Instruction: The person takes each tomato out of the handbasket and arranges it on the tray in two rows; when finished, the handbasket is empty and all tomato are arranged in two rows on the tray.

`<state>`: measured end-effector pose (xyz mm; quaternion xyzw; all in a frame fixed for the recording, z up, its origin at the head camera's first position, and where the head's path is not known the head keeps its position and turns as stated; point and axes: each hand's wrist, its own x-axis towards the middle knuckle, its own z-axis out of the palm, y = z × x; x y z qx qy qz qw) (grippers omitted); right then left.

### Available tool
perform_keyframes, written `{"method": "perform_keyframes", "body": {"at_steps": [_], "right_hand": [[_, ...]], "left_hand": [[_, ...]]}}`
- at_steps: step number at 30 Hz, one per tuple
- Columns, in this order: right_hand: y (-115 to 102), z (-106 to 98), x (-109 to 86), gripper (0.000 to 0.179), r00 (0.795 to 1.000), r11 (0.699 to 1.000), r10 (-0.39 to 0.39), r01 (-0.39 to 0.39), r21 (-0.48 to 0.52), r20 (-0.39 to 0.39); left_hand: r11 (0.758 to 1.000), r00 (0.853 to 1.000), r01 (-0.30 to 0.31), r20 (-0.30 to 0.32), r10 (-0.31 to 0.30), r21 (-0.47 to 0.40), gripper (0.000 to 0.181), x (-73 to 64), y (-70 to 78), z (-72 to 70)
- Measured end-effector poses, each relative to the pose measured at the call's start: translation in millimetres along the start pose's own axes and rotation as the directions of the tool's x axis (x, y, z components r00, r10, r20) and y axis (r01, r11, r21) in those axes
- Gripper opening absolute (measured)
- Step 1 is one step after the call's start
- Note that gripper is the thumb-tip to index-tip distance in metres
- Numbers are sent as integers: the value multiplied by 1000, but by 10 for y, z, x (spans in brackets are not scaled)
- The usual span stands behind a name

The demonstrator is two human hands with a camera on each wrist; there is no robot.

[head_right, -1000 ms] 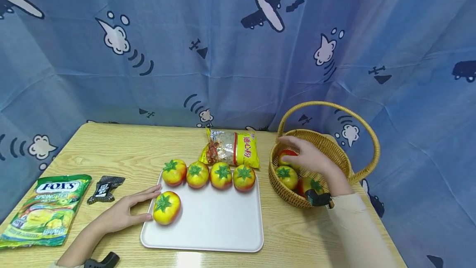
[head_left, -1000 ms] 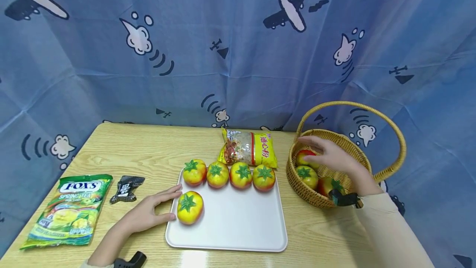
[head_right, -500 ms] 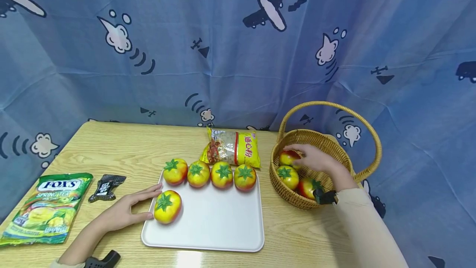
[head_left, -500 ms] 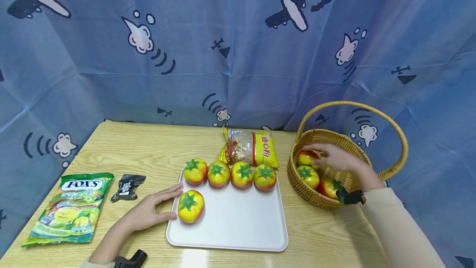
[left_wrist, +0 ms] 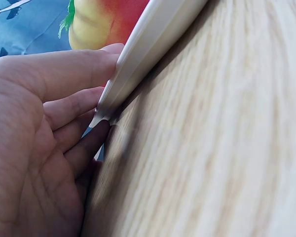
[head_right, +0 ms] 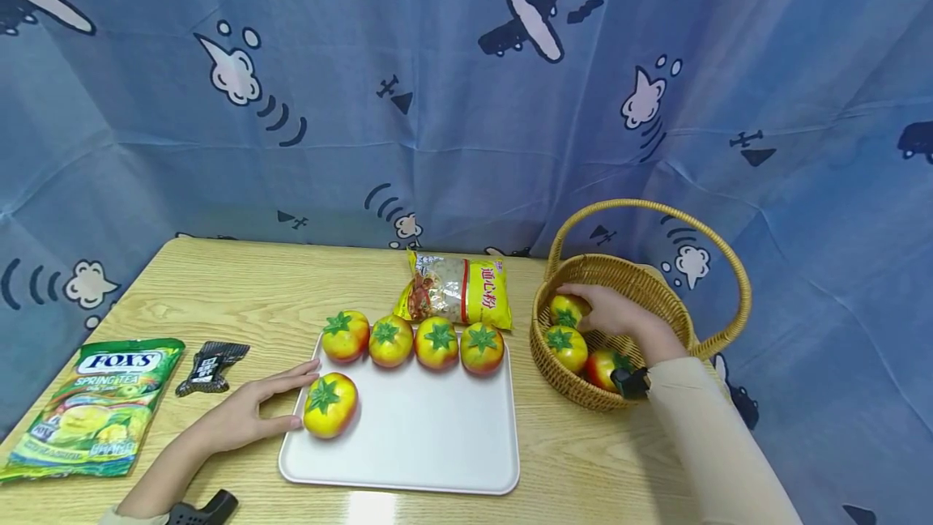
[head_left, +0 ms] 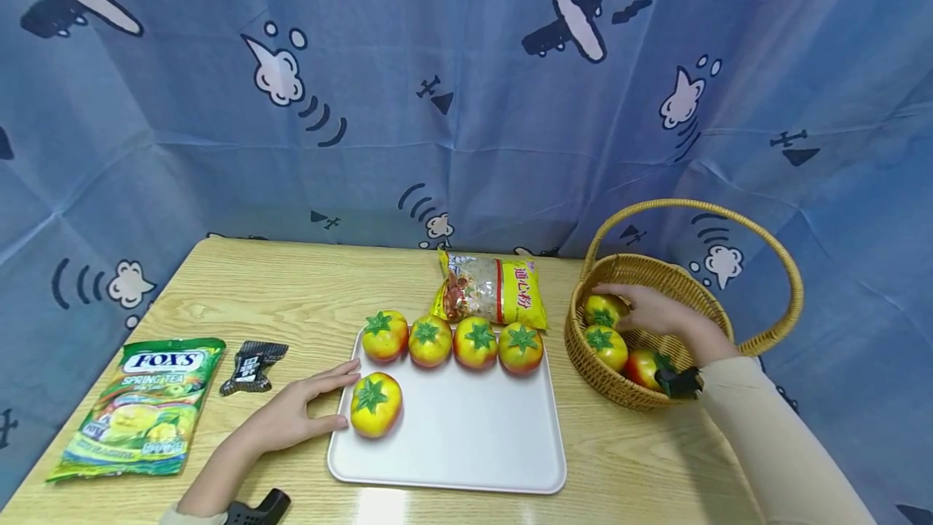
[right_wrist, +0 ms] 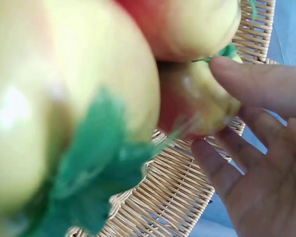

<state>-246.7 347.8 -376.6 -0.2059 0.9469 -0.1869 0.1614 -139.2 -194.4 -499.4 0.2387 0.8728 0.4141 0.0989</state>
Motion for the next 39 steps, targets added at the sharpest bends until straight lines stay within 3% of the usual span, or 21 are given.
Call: {"method": "perform_keyframes", "body": {"at_steps": [19,28,39], "right_hand": [[111,36,71,75,999,997,42,-41,-58,17],[164,31,42,73,997,995,62,-65,-77,-37],[155,-18,-14,74,994,998,52,-54,-25,-95]], "left_hand": [[1000,1000,-7,-9,7,14,61,-15,11,6],[1000,1000,-5,-7,5,8,62,-14,20,3],[1000,1000,-5,-5,5,9,62,-12,23,-1]]}}
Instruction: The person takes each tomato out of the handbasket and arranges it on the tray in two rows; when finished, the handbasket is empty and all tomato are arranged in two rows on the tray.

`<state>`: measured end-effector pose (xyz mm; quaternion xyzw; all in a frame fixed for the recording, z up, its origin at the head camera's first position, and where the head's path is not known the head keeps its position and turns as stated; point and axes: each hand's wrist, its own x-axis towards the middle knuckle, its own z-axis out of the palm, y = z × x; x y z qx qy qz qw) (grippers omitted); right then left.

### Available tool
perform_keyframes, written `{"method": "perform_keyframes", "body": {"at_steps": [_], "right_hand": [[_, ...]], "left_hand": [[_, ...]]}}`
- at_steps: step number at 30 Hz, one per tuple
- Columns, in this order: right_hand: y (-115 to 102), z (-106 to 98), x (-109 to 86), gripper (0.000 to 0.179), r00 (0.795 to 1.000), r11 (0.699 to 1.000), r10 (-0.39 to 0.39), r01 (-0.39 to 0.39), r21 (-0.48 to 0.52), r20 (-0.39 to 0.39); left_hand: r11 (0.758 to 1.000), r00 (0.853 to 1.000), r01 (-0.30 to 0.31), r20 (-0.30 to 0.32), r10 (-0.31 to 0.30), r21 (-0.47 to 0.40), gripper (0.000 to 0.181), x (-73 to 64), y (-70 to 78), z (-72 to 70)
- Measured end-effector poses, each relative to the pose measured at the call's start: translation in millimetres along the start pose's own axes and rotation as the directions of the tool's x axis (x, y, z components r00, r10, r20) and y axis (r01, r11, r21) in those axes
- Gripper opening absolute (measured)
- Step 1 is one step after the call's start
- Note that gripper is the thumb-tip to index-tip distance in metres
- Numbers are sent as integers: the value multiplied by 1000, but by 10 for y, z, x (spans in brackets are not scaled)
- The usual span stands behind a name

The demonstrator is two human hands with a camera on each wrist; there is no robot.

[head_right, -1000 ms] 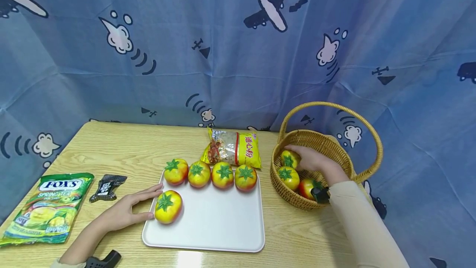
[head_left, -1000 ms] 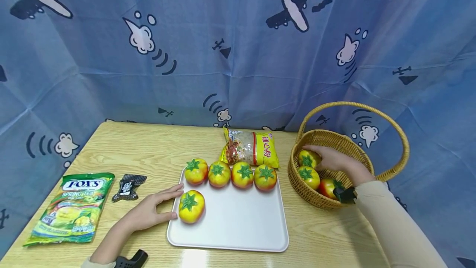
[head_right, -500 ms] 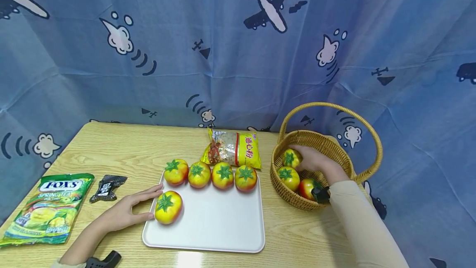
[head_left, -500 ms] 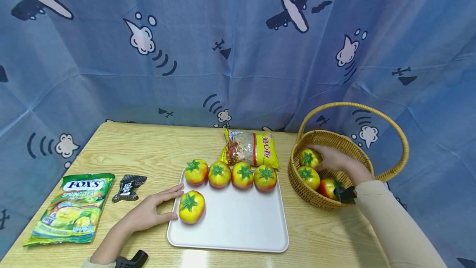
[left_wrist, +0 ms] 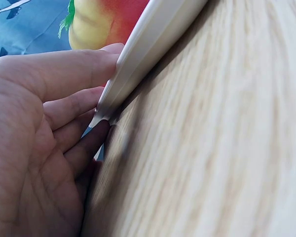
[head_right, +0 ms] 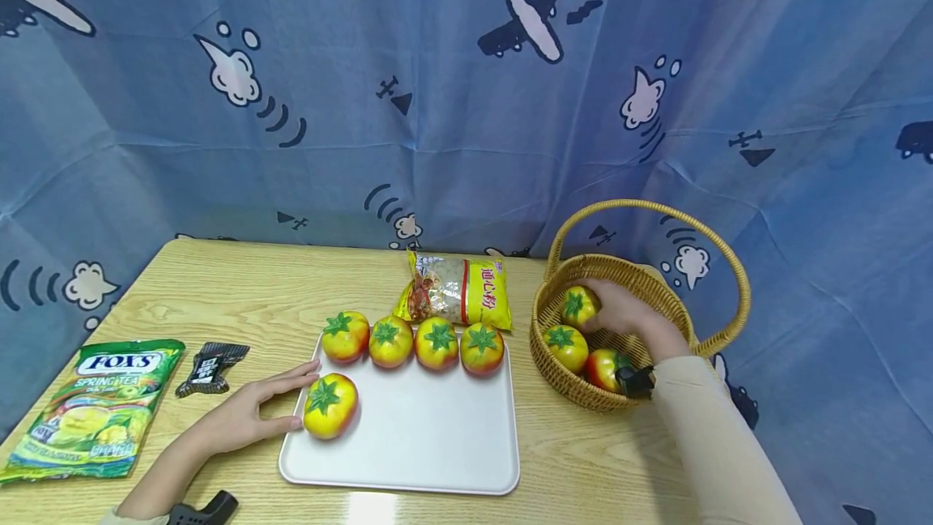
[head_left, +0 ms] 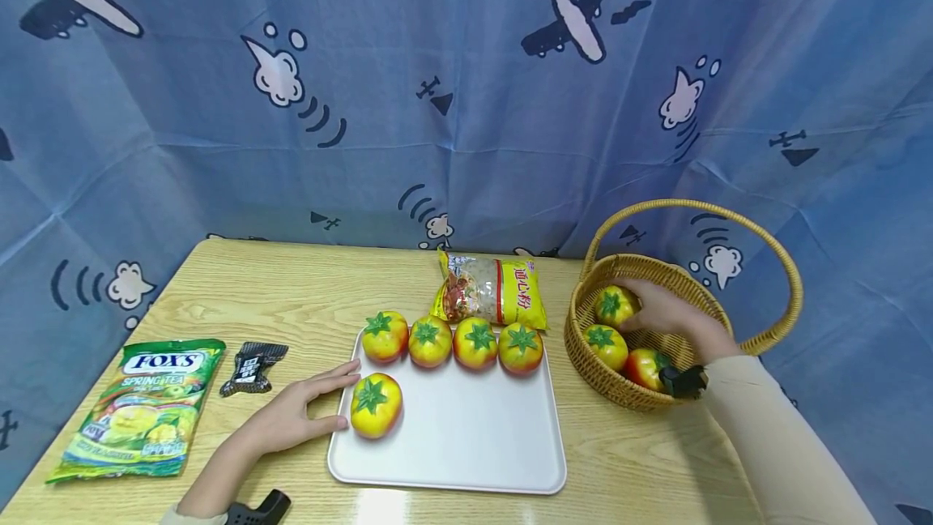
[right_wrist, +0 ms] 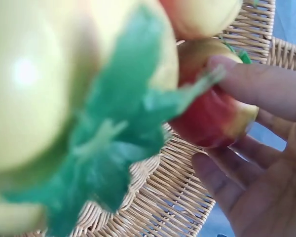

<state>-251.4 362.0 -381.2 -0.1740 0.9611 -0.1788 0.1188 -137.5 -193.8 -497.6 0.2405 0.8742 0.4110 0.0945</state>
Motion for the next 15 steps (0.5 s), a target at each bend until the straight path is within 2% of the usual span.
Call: {"method": "perform_keyframes", "body": {"at_steps": [6,15], "right_hand": [[-74,-88,-63,77,999,999,-16,18,39,-43],[-192,-177,-157,79,999,997,-10,14,77,-49]], "left_hand": [[1000,1000,-3,-2,3,8,61,-4,-14,10],[1000,1000,11,4,-11,2,62,7,-22,7]]}}
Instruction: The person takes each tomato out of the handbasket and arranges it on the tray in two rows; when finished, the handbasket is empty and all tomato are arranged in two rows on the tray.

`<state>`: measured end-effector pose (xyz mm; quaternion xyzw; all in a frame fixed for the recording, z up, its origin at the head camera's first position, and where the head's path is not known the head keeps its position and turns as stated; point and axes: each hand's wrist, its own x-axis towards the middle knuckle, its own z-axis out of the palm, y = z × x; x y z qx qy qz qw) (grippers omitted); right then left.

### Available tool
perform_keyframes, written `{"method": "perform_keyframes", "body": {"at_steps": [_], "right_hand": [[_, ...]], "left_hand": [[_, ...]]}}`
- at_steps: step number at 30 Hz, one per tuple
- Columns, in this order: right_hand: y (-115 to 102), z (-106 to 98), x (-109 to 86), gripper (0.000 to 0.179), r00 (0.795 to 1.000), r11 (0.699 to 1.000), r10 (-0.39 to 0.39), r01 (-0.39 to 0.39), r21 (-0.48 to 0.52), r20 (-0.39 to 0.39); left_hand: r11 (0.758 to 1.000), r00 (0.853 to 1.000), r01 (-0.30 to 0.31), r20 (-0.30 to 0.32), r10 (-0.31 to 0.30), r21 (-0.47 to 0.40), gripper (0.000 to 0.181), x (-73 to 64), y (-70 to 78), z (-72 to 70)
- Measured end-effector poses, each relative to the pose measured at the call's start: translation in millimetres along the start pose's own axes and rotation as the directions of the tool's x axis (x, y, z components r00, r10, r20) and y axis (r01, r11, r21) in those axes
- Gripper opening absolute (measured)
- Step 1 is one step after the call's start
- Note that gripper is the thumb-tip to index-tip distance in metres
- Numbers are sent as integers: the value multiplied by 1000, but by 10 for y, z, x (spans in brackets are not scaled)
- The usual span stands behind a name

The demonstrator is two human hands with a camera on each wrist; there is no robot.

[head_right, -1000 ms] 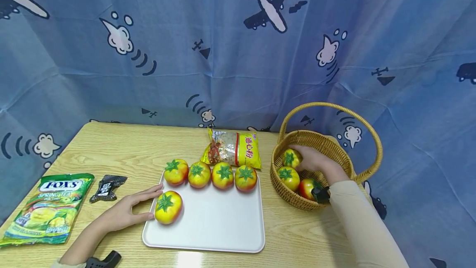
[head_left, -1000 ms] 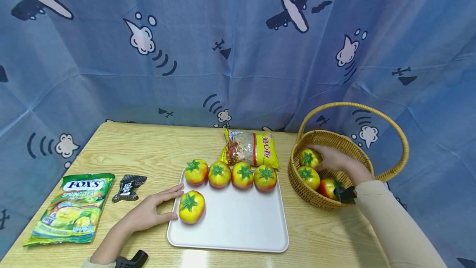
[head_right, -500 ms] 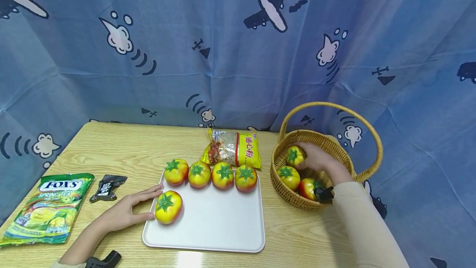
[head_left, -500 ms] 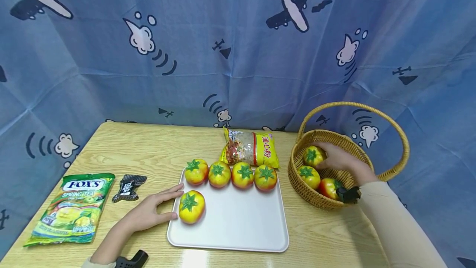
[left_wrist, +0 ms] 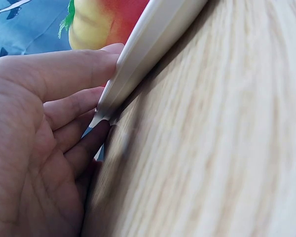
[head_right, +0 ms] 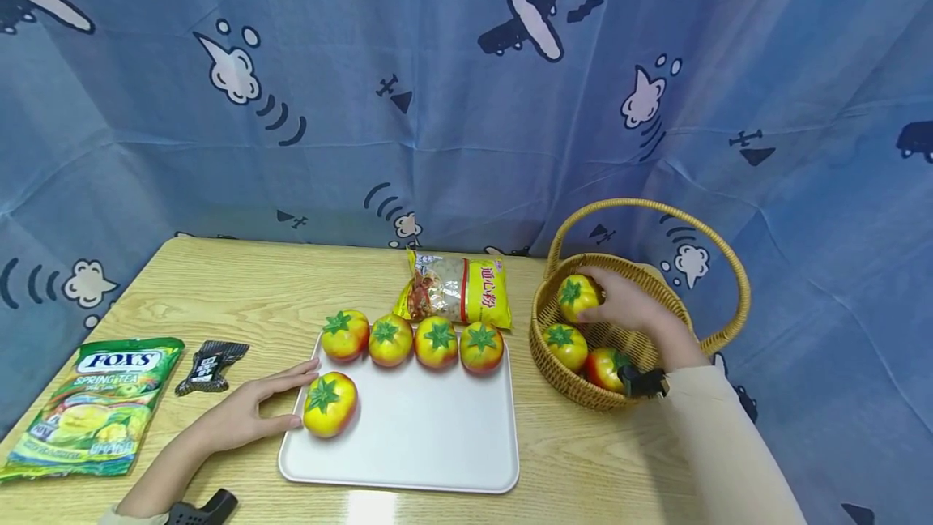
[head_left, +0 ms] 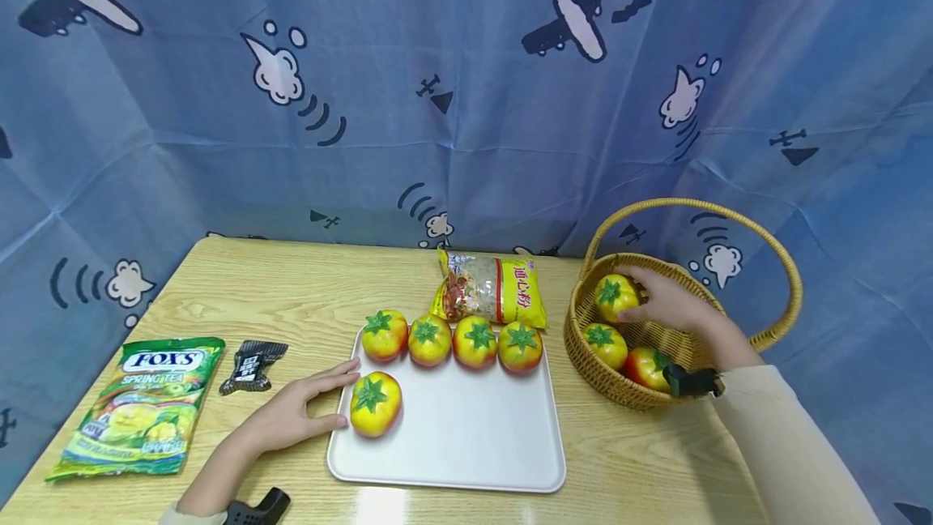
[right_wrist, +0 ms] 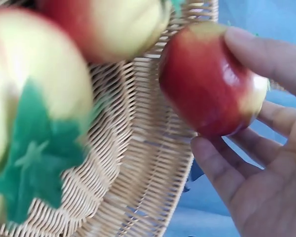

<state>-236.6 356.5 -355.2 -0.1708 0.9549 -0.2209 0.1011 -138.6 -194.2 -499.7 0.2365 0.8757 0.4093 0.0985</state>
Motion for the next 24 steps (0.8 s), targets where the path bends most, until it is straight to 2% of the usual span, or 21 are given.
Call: {"method": "perform_keyframes", "body": {"at_steps": [5,8,13,19,24], "right_hand": [[-108,-2,-69,79,1000,999,-23,23,48,-15],[-216,16,-115,76,999,991,-39,43,124,-36],[-395,115,-147,71,995,965,-58,76,252,-77],[-608,293,-139,74,990,936,-69,107,334,-122],[-802,482,-118,75,978,903,-137,187,387,-155]], "left_hand": [[1000,1000,5,8,-5,-8,63,6,1,-2],[1000,1000,8,8,-8,-11,63,6,8,-7],[1000,1000,7,3,-7,-12,64,1,17,-16],[1000,1000,13,2,-13,-12,64,-5,16,-17],[1000,1000,8,1,-8,-12,63,-11,21,-12]]}}
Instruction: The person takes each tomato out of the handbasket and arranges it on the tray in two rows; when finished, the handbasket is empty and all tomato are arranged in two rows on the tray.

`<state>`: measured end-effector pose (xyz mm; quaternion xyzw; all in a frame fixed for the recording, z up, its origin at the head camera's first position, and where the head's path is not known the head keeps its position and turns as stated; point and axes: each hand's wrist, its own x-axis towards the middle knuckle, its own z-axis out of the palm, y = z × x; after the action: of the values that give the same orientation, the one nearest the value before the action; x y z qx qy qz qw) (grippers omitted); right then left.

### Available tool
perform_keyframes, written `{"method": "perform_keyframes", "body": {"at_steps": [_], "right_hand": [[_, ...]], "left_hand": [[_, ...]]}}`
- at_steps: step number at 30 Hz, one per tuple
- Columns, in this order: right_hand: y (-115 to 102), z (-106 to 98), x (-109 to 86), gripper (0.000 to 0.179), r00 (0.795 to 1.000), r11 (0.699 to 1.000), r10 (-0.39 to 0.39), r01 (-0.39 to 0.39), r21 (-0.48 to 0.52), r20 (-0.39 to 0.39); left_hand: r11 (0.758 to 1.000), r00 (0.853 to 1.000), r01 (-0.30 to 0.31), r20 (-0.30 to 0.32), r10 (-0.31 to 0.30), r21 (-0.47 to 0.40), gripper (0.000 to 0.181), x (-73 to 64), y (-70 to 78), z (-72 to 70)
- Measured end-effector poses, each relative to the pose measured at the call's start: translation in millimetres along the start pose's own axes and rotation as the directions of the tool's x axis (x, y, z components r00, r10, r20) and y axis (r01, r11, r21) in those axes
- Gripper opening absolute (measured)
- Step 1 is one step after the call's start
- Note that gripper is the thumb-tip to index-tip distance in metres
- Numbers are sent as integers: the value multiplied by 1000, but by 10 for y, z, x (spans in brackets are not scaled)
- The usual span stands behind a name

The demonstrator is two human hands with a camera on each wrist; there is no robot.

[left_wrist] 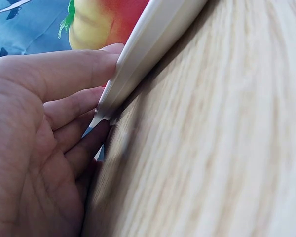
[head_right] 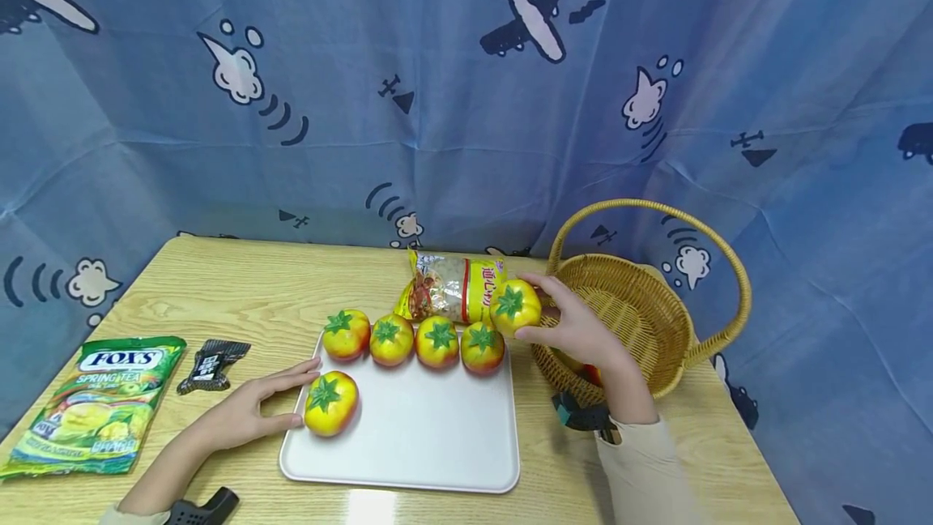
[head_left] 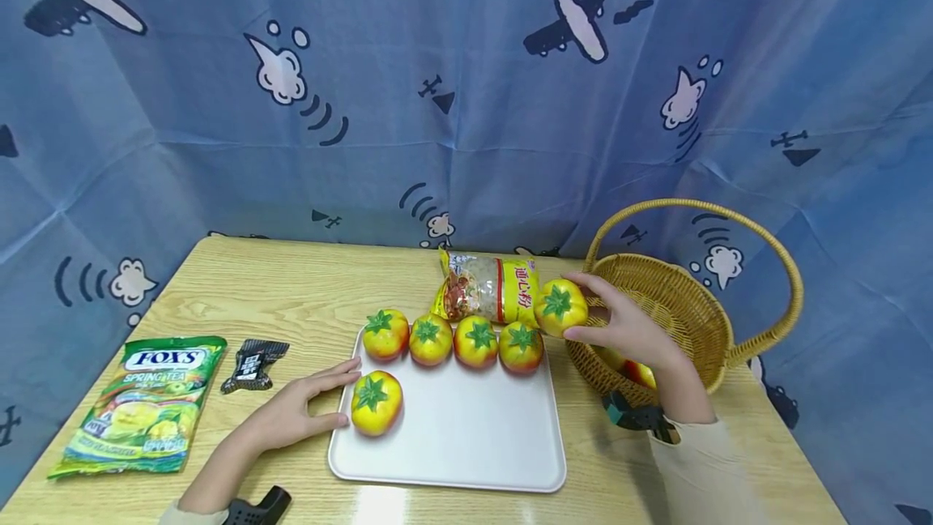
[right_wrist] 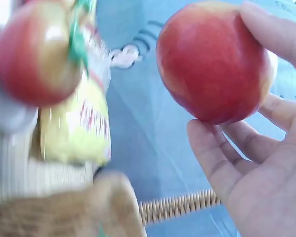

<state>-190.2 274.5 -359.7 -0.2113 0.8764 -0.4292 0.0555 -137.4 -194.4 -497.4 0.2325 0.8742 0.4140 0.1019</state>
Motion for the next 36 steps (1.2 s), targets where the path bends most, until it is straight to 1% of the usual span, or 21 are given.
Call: {"method": "perform_keyframes", "body": {"at_steps": [3,7,13,18,21,23,25,28,32,36], "right_hand": [[-49,149,3,75,999,997,-47,46,55,9],[-142,350,5,74,997,987,-80,77,143,17],[-259,657,32,73,996,976,-88,82,201,24],[-283,868,92,73,990,962,-117,93,257,79],[-295,972,117,73,985,952,-112,68,300,133],[-306,1037,132,73,981,950,-107,51,309,165],[-321,1106,152,74,976,954,-102,40,296,194],[-354,1202,179,76,968,974,-94,41,221,233],[-390,1297,201,76,949,989,-78,36,141,306],[-390,1359,218,73,927,995,-49,14,94,373]], "left_hand": [[1000,1000,-7,5,7,1,63,3,4,11],[1000,1000,-7,9,7,5,63,5,3,23],[1000,1000,-5,8,5,0,63,12,11,28],[1000,1000,-2,8,2,-13,63,14,22,31],[1000,1000,-2,7,2,-15,63,12,20,31],[1000,1000,-3,8,4,-10,63,10,18,25],[1000,1000,-8,7,8,-2,62,6,19,14],[1000,1000,-18,2,18,11,62,-1,16,0],[1000,1000,-23,-1,23,15,61,-2,5,-2],[1000,1000,-23,-1,23,20,60,1,1,0]]}}
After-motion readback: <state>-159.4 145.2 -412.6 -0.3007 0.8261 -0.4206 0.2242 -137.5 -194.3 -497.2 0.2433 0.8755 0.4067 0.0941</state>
